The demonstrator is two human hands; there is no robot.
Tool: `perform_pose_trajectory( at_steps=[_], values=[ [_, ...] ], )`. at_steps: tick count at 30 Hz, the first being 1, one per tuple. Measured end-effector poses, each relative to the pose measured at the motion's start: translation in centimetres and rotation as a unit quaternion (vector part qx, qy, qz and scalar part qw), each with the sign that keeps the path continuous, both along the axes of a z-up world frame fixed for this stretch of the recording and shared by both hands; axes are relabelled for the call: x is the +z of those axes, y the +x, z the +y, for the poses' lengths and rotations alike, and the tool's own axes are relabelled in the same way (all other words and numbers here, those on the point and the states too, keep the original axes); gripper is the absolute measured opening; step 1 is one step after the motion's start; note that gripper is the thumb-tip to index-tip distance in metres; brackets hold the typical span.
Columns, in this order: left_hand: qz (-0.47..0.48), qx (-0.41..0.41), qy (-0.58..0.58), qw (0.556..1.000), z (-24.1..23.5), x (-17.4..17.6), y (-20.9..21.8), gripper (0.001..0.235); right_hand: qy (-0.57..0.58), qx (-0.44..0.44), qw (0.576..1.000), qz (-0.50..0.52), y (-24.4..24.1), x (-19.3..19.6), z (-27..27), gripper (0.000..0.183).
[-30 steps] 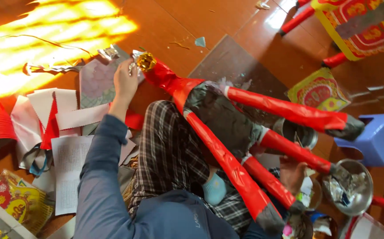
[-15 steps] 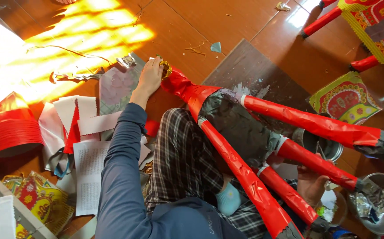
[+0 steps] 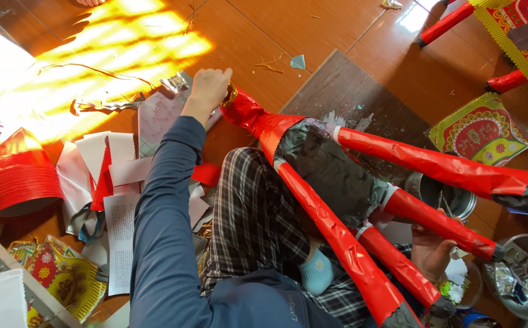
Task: Decorating a horse-shaped frame with paper and foil strips
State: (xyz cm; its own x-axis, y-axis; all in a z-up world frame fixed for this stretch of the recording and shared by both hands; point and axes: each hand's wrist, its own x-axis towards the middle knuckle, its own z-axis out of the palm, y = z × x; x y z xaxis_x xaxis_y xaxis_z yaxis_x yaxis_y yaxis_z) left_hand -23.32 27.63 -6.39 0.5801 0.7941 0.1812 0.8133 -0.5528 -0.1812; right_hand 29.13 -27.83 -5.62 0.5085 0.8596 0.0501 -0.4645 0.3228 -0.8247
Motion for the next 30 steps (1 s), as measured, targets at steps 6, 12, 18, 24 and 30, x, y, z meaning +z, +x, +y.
perform_pose_trajectory(
  at_steps=[6, 12, 18, 24, 30],
  values=[
    [-0.013, -0.062, -0.077, 0.995, 1.2, -1.8, 0.1, 0.016, -0.025, -0.037, 0.999, 0.024, -0.9, 1.0, 0.0, 0.078],
    [-0.028, -0.077, -0.111, 0.99, 0.6, -0.4, 0.1, 0.017, -0.012, -0.035, 0.999, 0.024, -1.0, 1.2, 0.0, 0.077],
    [0.061, -0.113, 0.061, 0.99, 0.6, -2.3, -0.1, 0.015, -0.042, -0.053, 0.998, 0.017, -1.1, 1.3, 0.0, 0.083],
    [0.025, -0.091, -0.008, 0.995, 0.8, -1.2, -0.2, 0.017, -0.019, -0.041, 0.999, 0.02, -0.8, 0.8, -0.2, 0.079],
    [0.078, -0.063, 0.002, 0.995, 0.9, -3.6, 0.3, 0.06, -0.014, -0.035, 0.999, 0.024, -0.6, 0.2, -0.3, 0.078]
  ],
)
